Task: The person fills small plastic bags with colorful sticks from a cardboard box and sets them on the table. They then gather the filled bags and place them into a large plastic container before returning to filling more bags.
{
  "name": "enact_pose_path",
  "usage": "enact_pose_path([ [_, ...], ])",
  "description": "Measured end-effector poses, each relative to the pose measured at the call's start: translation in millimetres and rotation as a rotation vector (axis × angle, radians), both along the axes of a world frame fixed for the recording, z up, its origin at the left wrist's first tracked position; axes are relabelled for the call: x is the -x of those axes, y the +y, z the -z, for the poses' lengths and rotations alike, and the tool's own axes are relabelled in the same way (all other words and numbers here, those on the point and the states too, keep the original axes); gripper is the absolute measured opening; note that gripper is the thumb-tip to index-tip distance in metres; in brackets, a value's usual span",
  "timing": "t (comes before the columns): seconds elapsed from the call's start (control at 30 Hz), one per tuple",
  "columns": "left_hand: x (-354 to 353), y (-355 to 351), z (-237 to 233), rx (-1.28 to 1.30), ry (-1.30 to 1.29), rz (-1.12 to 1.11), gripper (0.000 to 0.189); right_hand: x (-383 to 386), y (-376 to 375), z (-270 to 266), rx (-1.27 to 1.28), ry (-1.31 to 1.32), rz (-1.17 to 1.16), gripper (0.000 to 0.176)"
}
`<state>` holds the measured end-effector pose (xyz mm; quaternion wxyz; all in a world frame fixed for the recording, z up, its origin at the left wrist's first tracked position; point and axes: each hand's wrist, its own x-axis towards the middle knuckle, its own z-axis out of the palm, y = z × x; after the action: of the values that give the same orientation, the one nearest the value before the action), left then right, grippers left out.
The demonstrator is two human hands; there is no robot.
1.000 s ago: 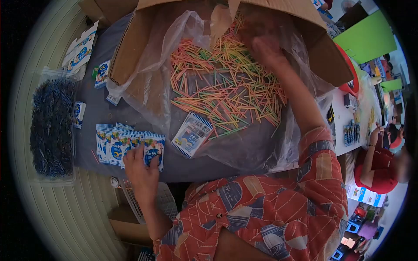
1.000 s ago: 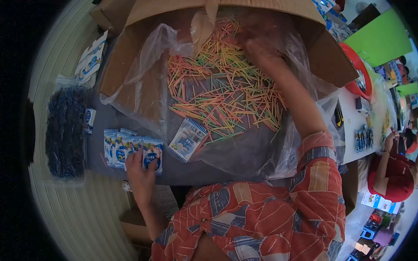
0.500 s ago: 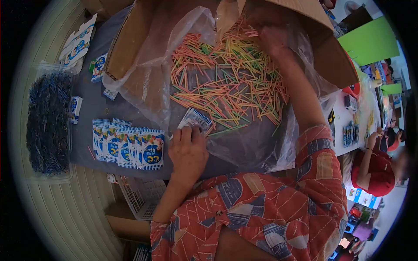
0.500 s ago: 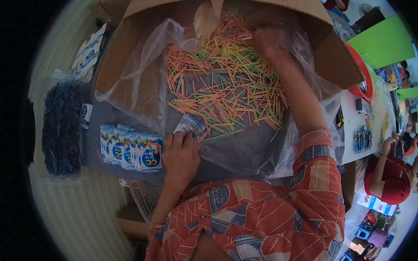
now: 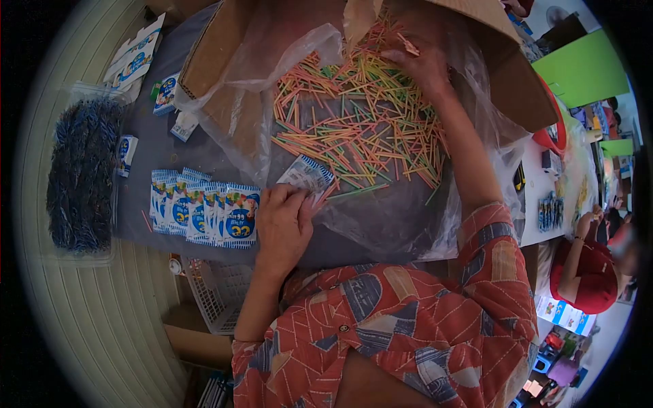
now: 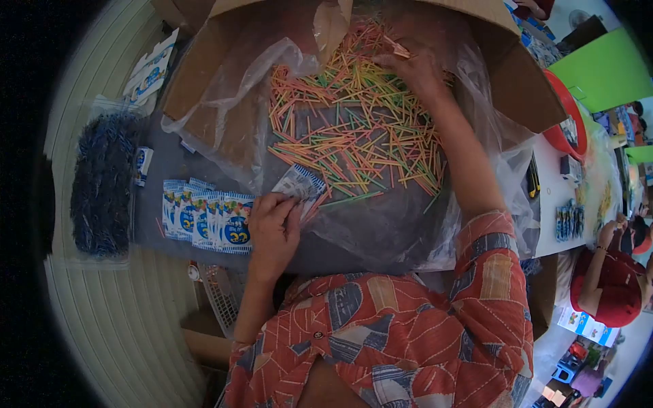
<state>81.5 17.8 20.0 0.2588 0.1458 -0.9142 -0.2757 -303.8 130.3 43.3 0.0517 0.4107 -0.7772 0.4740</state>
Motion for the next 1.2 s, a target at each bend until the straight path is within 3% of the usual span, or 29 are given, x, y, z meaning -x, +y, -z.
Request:
enact_pose_path([
  [0.03, -0.8, -4.0, 6.5, -0.042, 0.046, 0.007, 0.016, -4.8, -0.6, -5.3, -0.114, 0.193, 0.126, 0.039],
  [0.1, 2.1, -7.8, 4.3, -0.084, 0.097, 0.013, 0.017, -14.4, -2.0, -15.5, -0.156, 0.229, 0.146, 0.039],
  [0.17, 4.8, -6.4, -10.0, 0.216, 0.173, -0.015, 0.016, -16.2, -5.8, -13.9, -0.206, 0.263, 0.160, 0.040],
  [0.23, 2.2, -0.1, 6.8, 0.235, 0.112, -0.033, 0.016, -13.9, -14.5, -5.7, 0.281, -0.116, 0.100, 0.043],
  [0.27, 1.7, -0.2, 12.6, 0.262, 0.053, -0.041, 0.015, -11.9, -12.2, -4.5, 0.280, -0.115, 0.097, 0.043],
  [0.33, -0.1, -3.4, 5.5, 0.209, 0.064, -0.036, 0.014, -22.5, 2.7, -10.1, 0.280, -0.538, -0.145, 0.049],
  [0.4, -3.7, -5.2, 4.3, 0.146, 0.070, -0.048, 0.012, -49.1, 10.1, -15.8, 0.316, -0.680, -0.256, 0.052],
  [0.47, -2.1, -15.5, 4.7, -0.181, 0.107, -0.003, 0.010, -76.8, 12.3, -19.3, 0.367, -0.822, -0.368, 0.056],
  [0.53, 7.5, -20.8, 3.7, -0.274, 0.182, 0.031, 0.011, -103.9, 11.8, -18.4, 0.512, -0.941, -0.592, 0.057],
  [0.7, 38.5, -10.3, -1.7, -0.634, 0.298, 0.116, 0.014, -167.1, 3.2, -38.5, 0.499, -0.882, -0.746, 0.060],
  [0.77, 48.3, -1.7, 4.4, -0.899, 0.434, 0.180, 0.014, -181.6, -0.2, -41.4, 0.468, -0.815, -0.772, 0.061],
  [0.8, 49.9, 1.9, 3.4, -0.899, 0.434, 0.184, 0.014, -185.0, -1.5, -41.5, 0.469, -0.811, -0.770, 0.061],
  [0.87, 50.9, 7.0, 1.5, -1.106, 0.453, 0.208, 0.012, -188.0, -3.5, -41.1, 0.330, -0.569, -0.643, 0.062],
  [1.0, 52.3, 7.1, 2.0, -1.169, 0.457, 0.241, 0.012, -183.5, -2.1, -34.9, 0.209, -0.427, -0.692, 0.063],
  [1.1, 52.8, 7.3, 8.7, -1.062, 0.421, 0.201, 0.012, -179.2, 1.0, -33.0, 0.315, -0.521, -0.695, 0.063],
  [1.2, 52.7, 7.0, 13.8, -1.118, 0.406, 0.226, 0.011, -174.9, -0.4, -53.6, 0.600, -0.641, -0.830, 0.063],
])
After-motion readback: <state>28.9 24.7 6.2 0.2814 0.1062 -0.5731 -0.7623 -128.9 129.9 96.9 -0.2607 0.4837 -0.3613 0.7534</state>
